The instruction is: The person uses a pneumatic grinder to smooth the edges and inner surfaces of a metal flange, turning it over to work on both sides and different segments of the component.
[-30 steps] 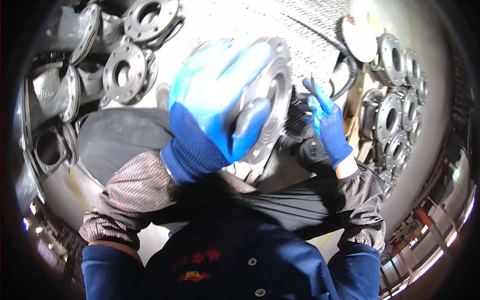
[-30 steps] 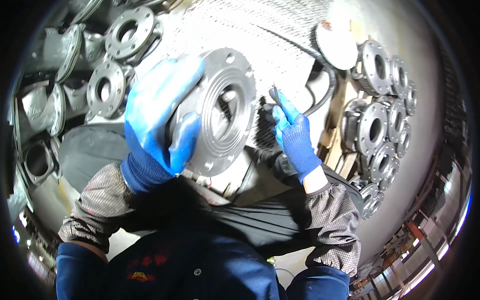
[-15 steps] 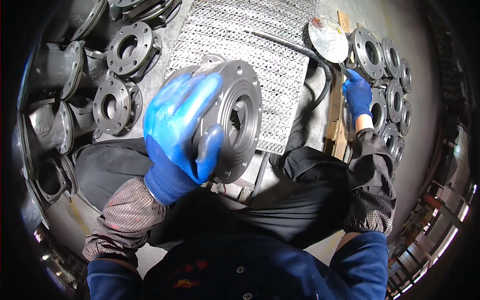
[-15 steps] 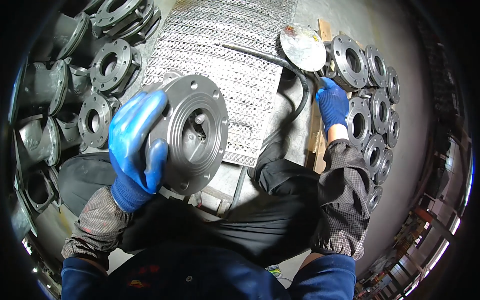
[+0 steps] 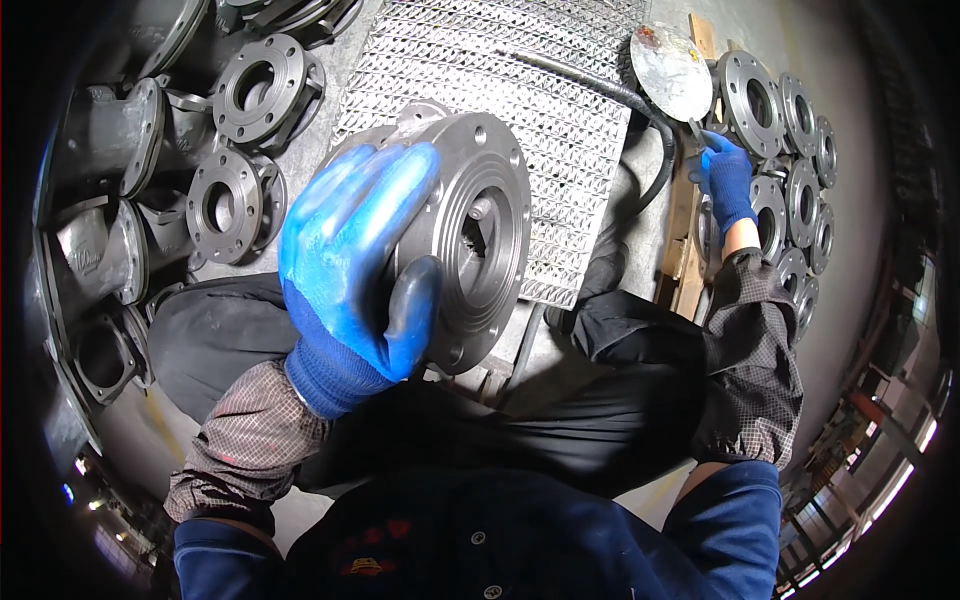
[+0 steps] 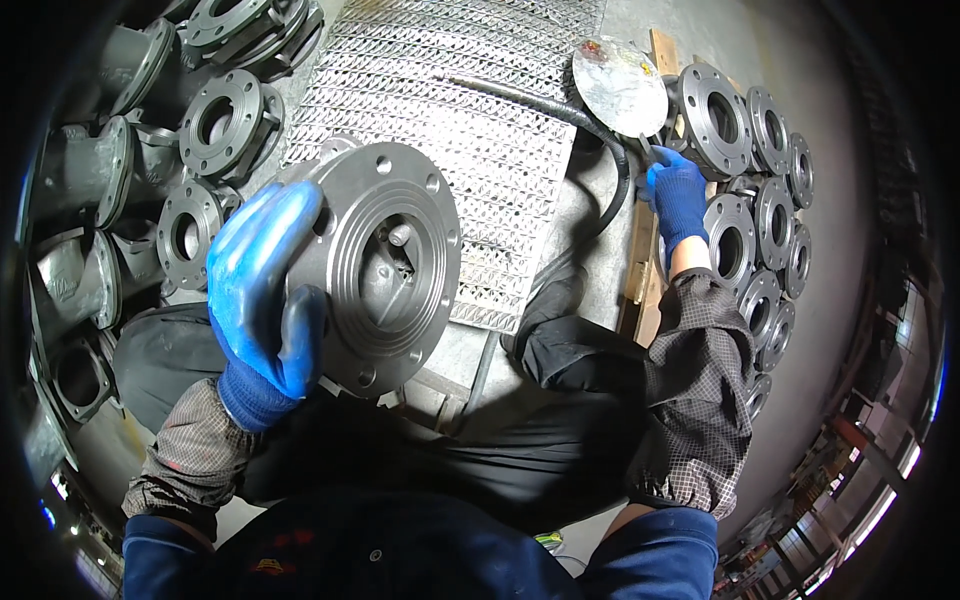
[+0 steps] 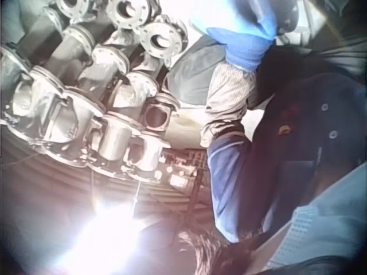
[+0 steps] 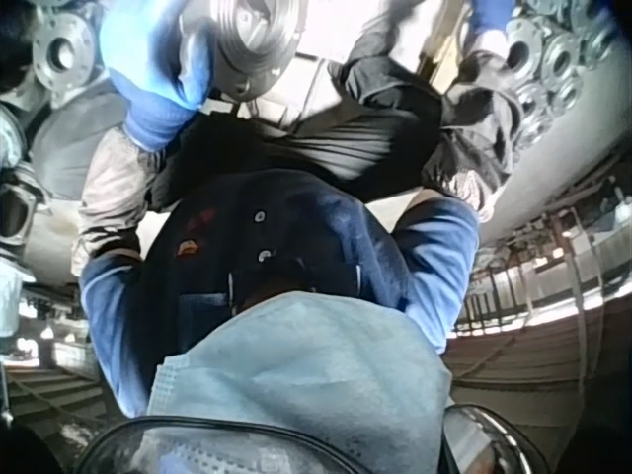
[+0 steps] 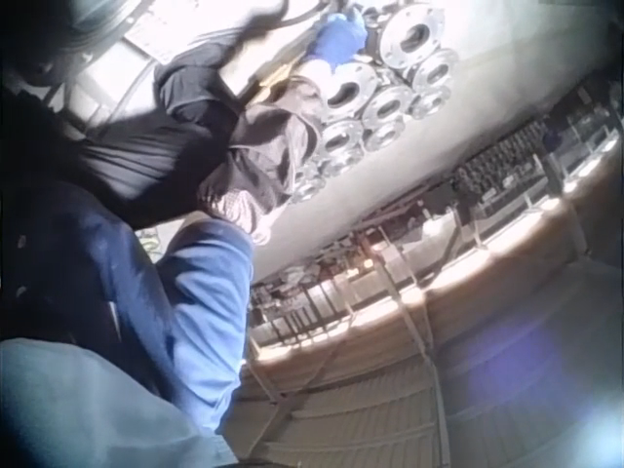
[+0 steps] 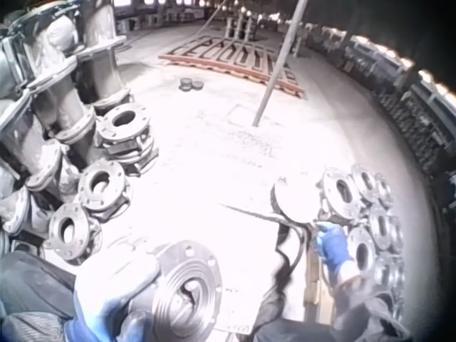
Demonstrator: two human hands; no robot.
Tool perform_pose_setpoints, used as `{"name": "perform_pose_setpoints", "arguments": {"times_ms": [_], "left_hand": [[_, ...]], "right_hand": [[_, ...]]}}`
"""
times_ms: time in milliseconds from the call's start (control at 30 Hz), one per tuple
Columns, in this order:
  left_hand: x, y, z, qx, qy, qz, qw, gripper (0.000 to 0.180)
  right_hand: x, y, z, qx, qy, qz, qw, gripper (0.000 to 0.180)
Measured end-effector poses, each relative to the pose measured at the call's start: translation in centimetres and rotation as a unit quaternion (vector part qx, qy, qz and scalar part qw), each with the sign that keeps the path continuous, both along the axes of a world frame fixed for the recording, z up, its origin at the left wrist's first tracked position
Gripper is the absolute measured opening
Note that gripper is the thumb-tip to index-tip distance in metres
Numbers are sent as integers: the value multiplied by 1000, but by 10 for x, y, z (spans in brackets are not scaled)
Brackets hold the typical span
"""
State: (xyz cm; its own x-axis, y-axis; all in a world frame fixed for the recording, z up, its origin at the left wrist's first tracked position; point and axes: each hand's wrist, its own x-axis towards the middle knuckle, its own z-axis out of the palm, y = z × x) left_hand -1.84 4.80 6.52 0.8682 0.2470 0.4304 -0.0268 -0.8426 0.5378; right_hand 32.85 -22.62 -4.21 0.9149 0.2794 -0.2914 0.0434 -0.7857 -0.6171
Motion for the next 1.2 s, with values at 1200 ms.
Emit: {"name": "perform_pose_setpoints", "arguments": {"times_ms": [1200], "left_hand": [[7,-11,-14,22,-105,-54,993,52]], "right_hand": [[-189,73,123,-116,-154,607,771,38]]}}
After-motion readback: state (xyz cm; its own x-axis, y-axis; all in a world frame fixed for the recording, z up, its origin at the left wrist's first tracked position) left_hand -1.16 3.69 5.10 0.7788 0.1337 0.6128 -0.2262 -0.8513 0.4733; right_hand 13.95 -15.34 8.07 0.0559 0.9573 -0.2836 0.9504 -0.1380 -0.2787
